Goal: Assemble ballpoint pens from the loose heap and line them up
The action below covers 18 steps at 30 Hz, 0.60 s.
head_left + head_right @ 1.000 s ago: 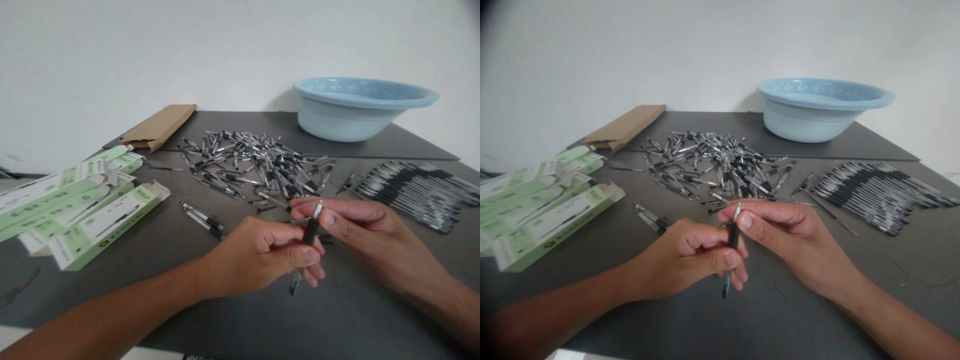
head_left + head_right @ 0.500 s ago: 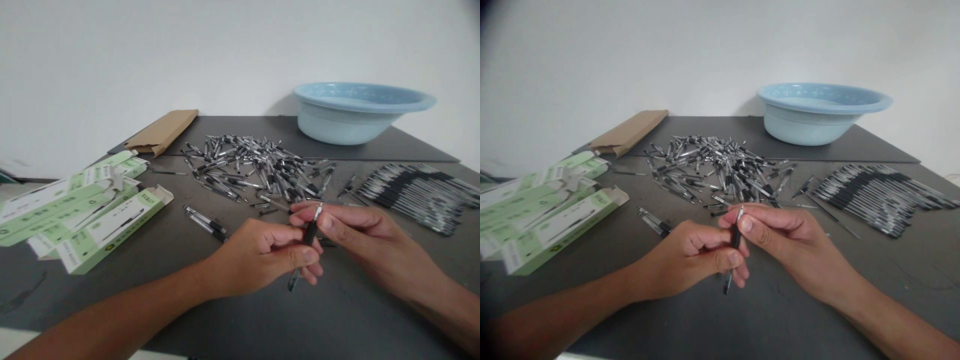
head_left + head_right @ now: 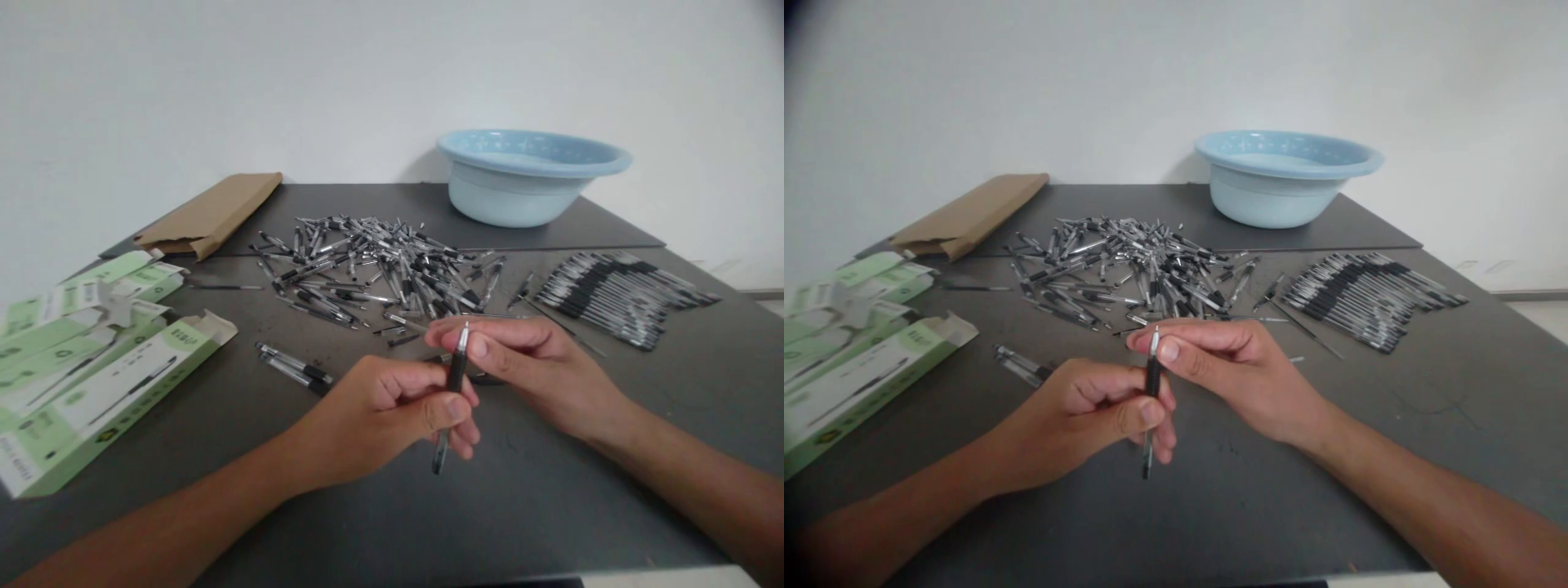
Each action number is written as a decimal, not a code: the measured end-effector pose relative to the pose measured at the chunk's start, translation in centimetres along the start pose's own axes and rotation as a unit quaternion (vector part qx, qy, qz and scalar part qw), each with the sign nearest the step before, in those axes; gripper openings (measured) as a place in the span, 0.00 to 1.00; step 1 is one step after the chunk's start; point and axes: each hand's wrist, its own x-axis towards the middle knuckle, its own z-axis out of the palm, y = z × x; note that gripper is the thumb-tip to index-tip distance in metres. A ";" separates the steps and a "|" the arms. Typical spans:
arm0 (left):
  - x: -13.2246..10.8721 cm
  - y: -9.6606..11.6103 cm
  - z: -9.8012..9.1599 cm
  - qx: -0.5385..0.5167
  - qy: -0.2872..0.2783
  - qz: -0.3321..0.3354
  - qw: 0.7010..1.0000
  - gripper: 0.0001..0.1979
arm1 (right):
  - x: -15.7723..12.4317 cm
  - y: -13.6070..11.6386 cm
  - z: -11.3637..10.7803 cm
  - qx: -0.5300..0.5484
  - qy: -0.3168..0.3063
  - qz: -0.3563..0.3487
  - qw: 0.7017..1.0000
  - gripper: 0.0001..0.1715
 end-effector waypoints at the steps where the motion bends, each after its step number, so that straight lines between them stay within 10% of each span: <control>1: 0.1 -0.1 0.0 0.000 0.000 0.000 1.000 0.08 | 0.0 -0.1 0.0 -0.008 0.007 -0.002 1.000 0.10; 7: -0.1 -0.1 0.5 0.010 0.006 -0.007 1.000 0.08 | 0.3 0.4 -1.3 -0.049 0.043 -0.053 0.996 0.02; 13: -0.7 -0.6 0.5 0.069 0.004 0.050 0.996 0.10 | 1.1 1.7 -3.0 -0.125 0.160 -0.068 0.977 0.26; 18: -1.0 -0.7 0.1 0.343 0.022 0.201 0.917 0.14 | 1.1 1.6 -3.2 -0.339 0.185 -0.131 0.913 0.26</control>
